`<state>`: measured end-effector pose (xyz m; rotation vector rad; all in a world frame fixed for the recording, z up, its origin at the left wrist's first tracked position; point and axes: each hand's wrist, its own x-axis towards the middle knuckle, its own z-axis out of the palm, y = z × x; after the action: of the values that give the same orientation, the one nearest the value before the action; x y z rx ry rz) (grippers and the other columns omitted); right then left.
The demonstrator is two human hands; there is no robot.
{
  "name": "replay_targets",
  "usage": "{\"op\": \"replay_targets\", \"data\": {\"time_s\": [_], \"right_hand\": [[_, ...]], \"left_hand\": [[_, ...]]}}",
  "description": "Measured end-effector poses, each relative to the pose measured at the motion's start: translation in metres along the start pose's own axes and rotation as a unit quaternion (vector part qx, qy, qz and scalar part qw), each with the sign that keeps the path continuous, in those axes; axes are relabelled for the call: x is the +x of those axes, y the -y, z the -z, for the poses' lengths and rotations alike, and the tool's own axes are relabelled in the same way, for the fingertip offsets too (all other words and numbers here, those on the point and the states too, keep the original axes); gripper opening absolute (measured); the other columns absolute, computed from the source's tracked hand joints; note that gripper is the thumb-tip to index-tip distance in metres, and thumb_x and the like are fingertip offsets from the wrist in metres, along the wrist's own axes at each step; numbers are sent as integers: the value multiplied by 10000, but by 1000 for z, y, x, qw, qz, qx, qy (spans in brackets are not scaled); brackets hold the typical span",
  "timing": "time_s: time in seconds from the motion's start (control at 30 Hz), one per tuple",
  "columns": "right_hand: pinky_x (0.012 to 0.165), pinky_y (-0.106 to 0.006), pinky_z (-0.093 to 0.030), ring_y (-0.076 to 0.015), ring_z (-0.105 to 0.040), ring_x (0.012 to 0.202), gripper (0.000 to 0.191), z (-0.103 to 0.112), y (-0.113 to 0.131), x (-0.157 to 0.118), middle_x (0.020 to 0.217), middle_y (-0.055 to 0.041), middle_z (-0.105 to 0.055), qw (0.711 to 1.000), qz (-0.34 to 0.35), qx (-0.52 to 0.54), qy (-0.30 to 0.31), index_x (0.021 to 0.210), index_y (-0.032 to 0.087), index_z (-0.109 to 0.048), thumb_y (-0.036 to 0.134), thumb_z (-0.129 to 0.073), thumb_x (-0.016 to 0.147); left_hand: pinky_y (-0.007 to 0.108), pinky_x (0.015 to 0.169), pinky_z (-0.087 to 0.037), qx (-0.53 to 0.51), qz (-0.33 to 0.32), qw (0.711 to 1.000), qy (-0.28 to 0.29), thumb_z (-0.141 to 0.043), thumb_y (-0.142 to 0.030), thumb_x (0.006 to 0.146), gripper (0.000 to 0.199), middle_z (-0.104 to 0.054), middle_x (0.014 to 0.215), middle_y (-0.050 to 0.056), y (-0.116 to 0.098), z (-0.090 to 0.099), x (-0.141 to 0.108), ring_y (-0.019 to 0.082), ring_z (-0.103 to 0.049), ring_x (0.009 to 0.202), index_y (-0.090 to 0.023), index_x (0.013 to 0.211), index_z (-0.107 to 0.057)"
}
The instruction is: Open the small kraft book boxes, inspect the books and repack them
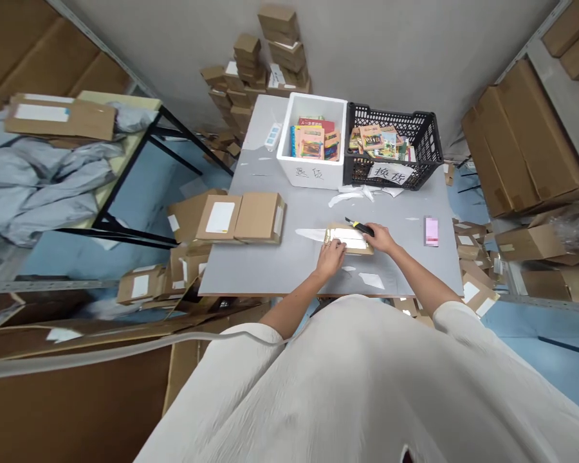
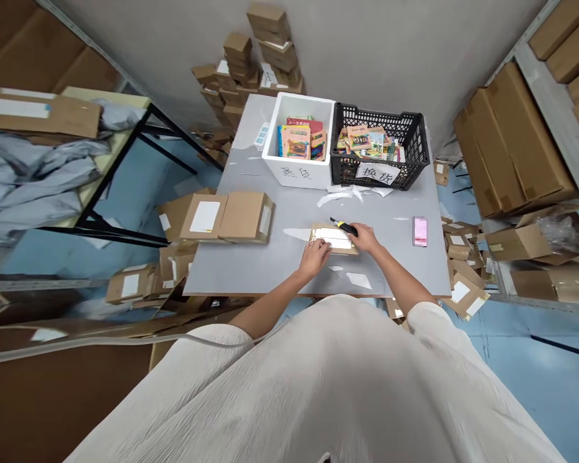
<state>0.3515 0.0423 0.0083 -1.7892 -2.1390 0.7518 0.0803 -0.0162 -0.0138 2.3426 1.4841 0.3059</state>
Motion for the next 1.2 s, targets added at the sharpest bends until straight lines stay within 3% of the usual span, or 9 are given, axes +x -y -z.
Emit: {"op": "replay_targets", "data": {"time_s": [0.2,0.33,0.47,0.6,0.77,0.9,1.07,1.2], "right_hand": [[1189,-557,-490,-404,-668,1336,514,-2,0,-6,1440,-169,-779,999,-45,-6,5,1470,187,-704,437,-613,1030],[1079,-490,-562,-363,-731,1204,475,-10,-2,-27,1320,-130,-820,996,-71,54,4,1415,230,-693,479,-624,1017],[938,-437,-595,-306,-754,1019,474,-29,6,-50,1131,-79,-833,980,-112,162,6,1364,253,-624,576,-598,1017],[840,-394,-589,-260,-733,888,453,-38,11,-59,931,-4,-788,958,-129,254,30,1272,283,-576,646,-594,1002],[963,-436,-593,-259,-741,986,453,-21,2,-53,1104,-48,-790,951,-165,258,-50,1255,274,-590,605,-663,954],[1065,-461,-577,-285,-721,1163,441,-9,-5,-49,1324,-103,-767,943,-185,264,-84,1226,260,-627,584,-702,936],[1123,-449,-563,-283,-700,1272,417,-12,-8,-47,1314,-92,-776,927,-192,305,-104,1190,265,-626,592,-710,945],[1040,-425,-607,-259,-761,1098,442,-17,-2,-48,1109,-66,-812,911,-202,357,-53,1139,262,-597,647,-717,956]], "left_hand": [[467,1073,-510,17,42,999,17,-443,-218,1133,400,-704,1409,136,4,6,10,326,-688,1192,-264,1412,-726],[451,1069,-537,0,67,997,32,-419,-187,1114,469,-669,1500,139,11,13,25,319,-714,1199,-244,1499,-680],[474,1186,-518,-20,50,998,12,-450,-278,1121,447,-618,1592,163,10,16,39,342,-673,1343,-219,1501,-677],[536,1294,-419,-11,47,999,2,-503,-355,1105,507,-563,1679,187,-6,15,48,376,-528,1540,-211,1579,-610],[588,1268,-383,12,89,995,30,-633,-538,1047,848,-496,1730,235,-45,6,56,455,-458,1567,-191,1773,-368],[574,1256,-380,18,78,994,79,-704,-435,984,977,-428,1767,241,-61,3,59,452,-456,1569,-211,1823,-257],[543,1239,-390,25,-32,988,147,-696,-99,826,1097,-425,1784,170,-38,16,61,391,-434,1605,-303,1814,-266],[563,1250,-365,8,-79,986,146,-713,-115,843,1030,-467,1745,180,-18,25,62,396,-454,1588,-306,1777,-324]]}}
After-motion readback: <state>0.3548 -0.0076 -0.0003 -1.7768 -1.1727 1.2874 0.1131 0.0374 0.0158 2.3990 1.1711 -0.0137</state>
